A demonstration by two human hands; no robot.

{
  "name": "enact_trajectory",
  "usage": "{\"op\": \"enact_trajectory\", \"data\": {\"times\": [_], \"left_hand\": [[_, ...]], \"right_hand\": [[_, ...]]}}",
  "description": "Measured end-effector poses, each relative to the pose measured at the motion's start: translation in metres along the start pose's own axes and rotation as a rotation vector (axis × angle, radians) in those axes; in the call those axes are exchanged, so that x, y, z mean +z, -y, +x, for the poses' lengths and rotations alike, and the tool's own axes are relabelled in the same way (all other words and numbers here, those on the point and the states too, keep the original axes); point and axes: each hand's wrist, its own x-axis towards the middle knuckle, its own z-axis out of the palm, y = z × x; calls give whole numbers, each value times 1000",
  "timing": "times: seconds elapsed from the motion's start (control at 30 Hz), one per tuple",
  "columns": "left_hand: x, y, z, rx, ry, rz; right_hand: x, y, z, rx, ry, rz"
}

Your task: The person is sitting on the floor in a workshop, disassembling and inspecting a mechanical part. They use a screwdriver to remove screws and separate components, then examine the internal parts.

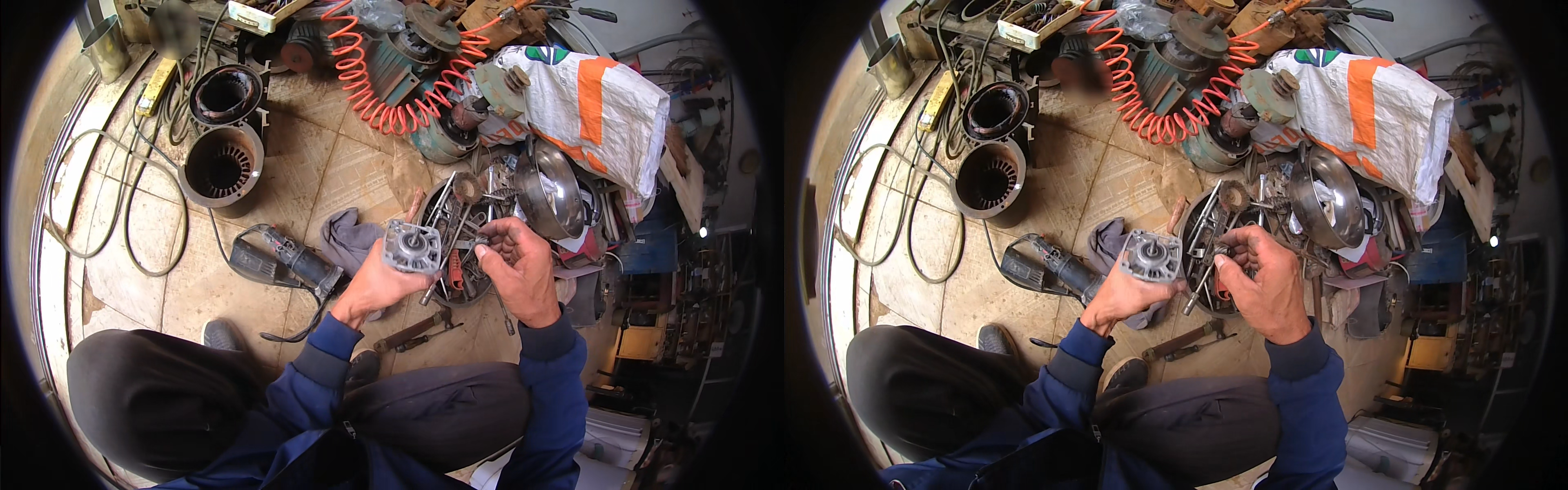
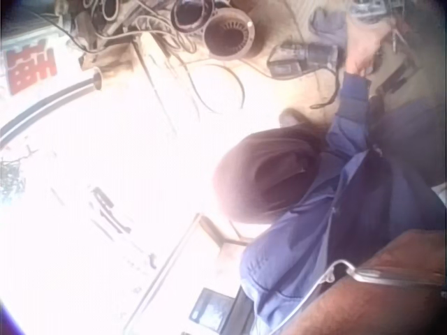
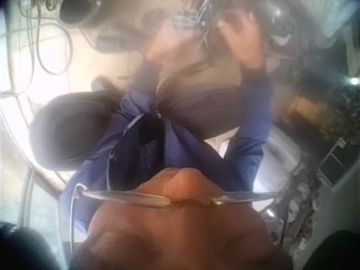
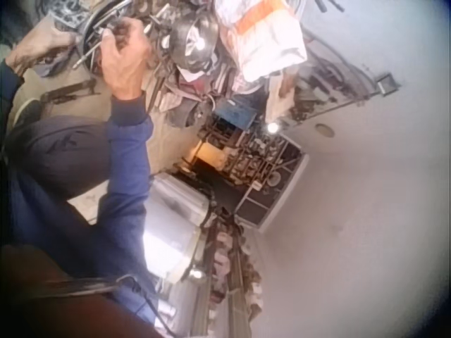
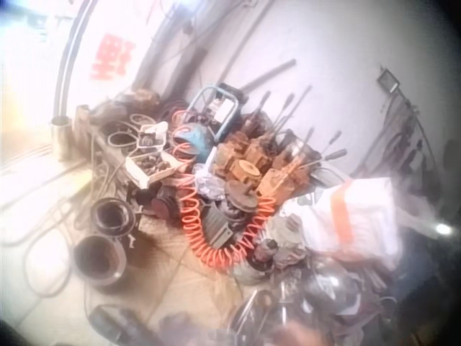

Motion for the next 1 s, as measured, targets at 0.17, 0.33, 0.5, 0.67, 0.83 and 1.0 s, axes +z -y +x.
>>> {"op": "enact_trajectory", "data": {"times": [0.17, 0.33, 0.5, 0.67, 0.83, 1.0], "left_hand": [[1, 5, 3, -392, -9, -779], [3, -1, 4, -372, -6, -989], [6, 2, 6, -386, -24, -998], [6, 1, 4, -374, -8, -784], [11, -3, 3, -332, -18, -702], [11, -4, 1, -313, 10, -667]], "right_hand": [[2, 2, -1, 8, 2, -38], [4, -2, 2, 10, 11, -62], [4, -1, 2, 19, 22, -86], [5, -1, 1, 48, 26, -67], [6, -1, 2, 33, 45, -78], [5, 0, 1, 86, 64, -38]]}}
